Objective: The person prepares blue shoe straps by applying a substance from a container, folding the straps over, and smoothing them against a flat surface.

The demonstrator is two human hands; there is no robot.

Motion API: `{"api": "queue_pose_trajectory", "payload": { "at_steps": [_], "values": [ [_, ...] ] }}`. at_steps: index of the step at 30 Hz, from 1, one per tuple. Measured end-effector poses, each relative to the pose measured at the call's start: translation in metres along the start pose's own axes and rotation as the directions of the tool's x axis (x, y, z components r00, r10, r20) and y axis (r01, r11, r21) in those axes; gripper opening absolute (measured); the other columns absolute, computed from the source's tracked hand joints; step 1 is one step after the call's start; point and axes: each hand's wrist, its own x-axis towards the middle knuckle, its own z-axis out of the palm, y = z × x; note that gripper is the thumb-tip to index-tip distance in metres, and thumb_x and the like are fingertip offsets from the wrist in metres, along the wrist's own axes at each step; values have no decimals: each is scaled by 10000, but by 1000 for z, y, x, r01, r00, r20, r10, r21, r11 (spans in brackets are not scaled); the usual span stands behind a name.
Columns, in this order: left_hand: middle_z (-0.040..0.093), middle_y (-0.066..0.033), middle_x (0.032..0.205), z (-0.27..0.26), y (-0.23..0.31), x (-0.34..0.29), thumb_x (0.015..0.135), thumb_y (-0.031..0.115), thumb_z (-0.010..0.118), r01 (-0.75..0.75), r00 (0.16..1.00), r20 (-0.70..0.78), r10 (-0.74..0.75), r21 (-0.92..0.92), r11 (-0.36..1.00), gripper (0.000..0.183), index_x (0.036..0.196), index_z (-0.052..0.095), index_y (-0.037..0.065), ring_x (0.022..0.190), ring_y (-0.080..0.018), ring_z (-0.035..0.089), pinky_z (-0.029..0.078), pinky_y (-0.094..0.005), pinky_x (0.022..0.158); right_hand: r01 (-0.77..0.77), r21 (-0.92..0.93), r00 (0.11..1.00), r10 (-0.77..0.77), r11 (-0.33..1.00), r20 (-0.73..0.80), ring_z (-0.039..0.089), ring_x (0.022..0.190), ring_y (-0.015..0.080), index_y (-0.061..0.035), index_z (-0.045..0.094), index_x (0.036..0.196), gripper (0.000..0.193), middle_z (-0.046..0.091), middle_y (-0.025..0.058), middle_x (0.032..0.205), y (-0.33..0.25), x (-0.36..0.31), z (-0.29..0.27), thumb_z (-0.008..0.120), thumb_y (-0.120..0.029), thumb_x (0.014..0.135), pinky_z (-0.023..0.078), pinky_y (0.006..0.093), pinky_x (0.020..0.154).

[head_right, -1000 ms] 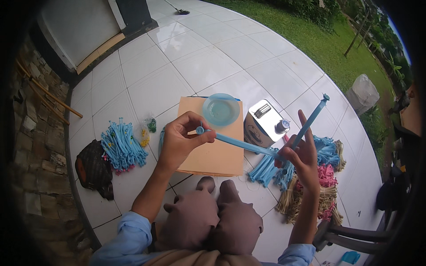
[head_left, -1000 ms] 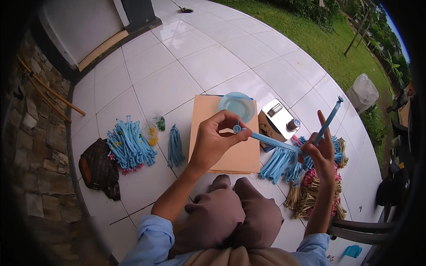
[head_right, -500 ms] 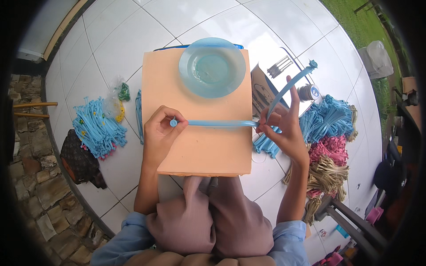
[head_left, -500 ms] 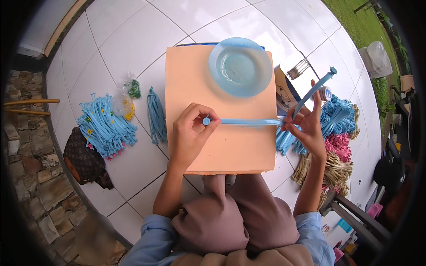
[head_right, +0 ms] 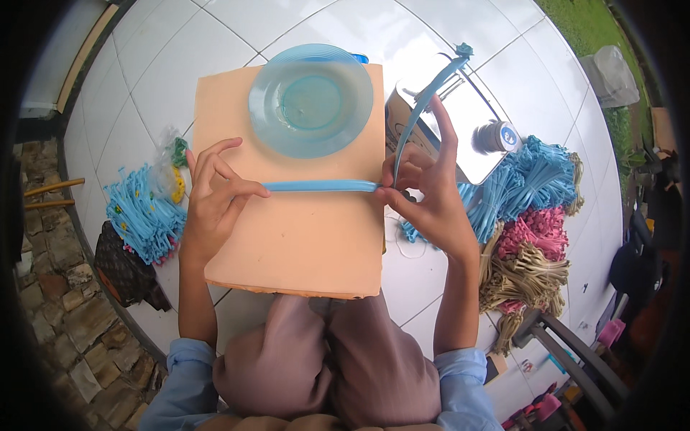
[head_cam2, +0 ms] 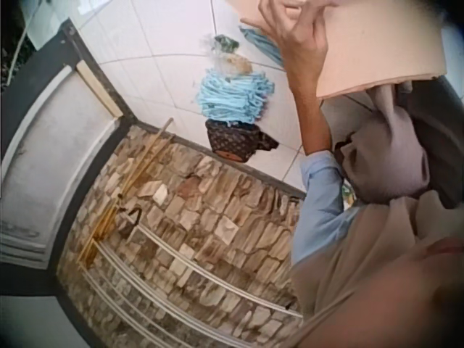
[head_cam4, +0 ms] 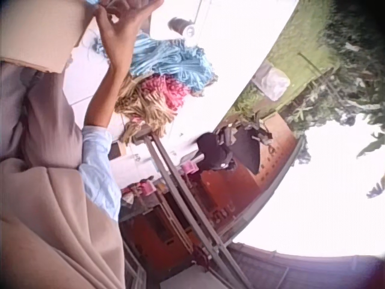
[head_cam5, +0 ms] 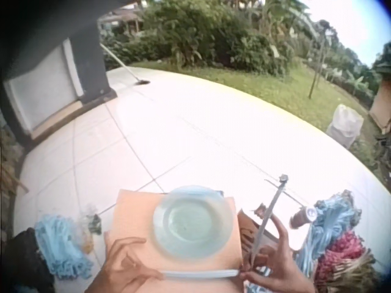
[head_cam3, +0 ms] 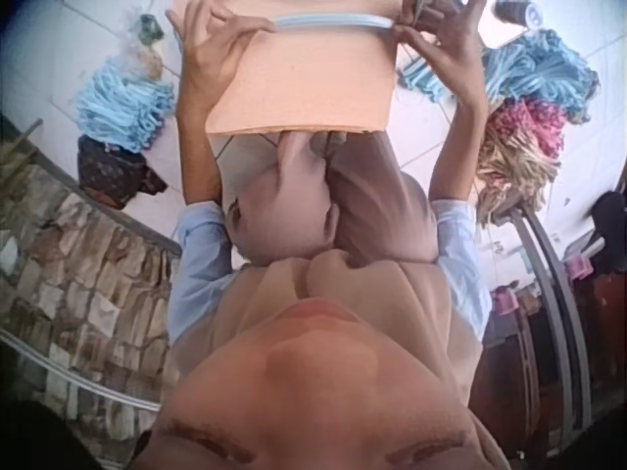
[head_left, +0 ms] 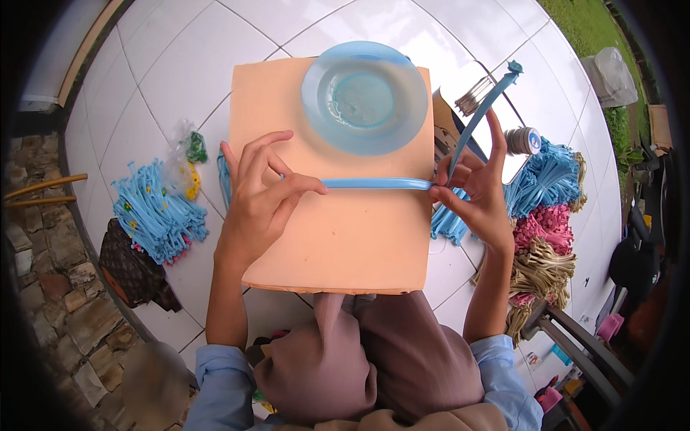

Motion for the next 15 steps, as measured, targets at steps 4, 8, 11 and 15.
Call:
{"api": "queue_pose_trajectory", "payload": {
  "at_steps": [4, 8, 11, 15],
  "values": [
    [458, -12, 822, 5, 3, -4, 667, -10, 668, 10, 1000, -24, -10, 18, 1000, 236, 785, 687, 193, 1022, -204, 506, 94, -638, 1028, 16, -30, 1000, -16, 999, 0, 549, 713, 139, -139, -37, 1450, 1033, 554, 77, 802, 4, 3, -3, 641, 112, 711, 518, 268, 632],
    [448, -7, 798, 9, 7, -2, 668, -8, 670, 64, 998, 1, -64, 23, 998, 237, 785, 688, 197, 1030, -202, 505, 98, -625, 1033, 34, -42, 999, -33, 999, 27, 551, 721, 141, -136, -28, 1451, 1023, 556, 82, 801, 5, 7, -9, 640, 103, 714, 518, 284, 640],
    [450, -22, 791, -1, 14, 6, 672, 5, 668, 43, 999, 11, -43, 70, 997, 228, 807, 698, 187, 986, -213, 510, 120, -589, 1046, 41, -47, 998, -39, 998, 48, 562, 714, 144, -138, -25, 1451, 1021, 565, 92, 807, 1, 10, -11, 646, 93, 717, 524, 297, 654],
    [404, -34, 773, -8, 24, 16, 701, 77, 652, -30, 992, 123, 4, 206, 978, 284, 922, 723, 240, 873, -219, 473, 192, -502, 1034, 1, -60, 999, 2, 998, 50, 592, 680, 156, -147, -30, 1447, 1017, 580, 104, 826, 3, 12, -16, 647, 85, 725, 528, 301, 646]
  ]
}}
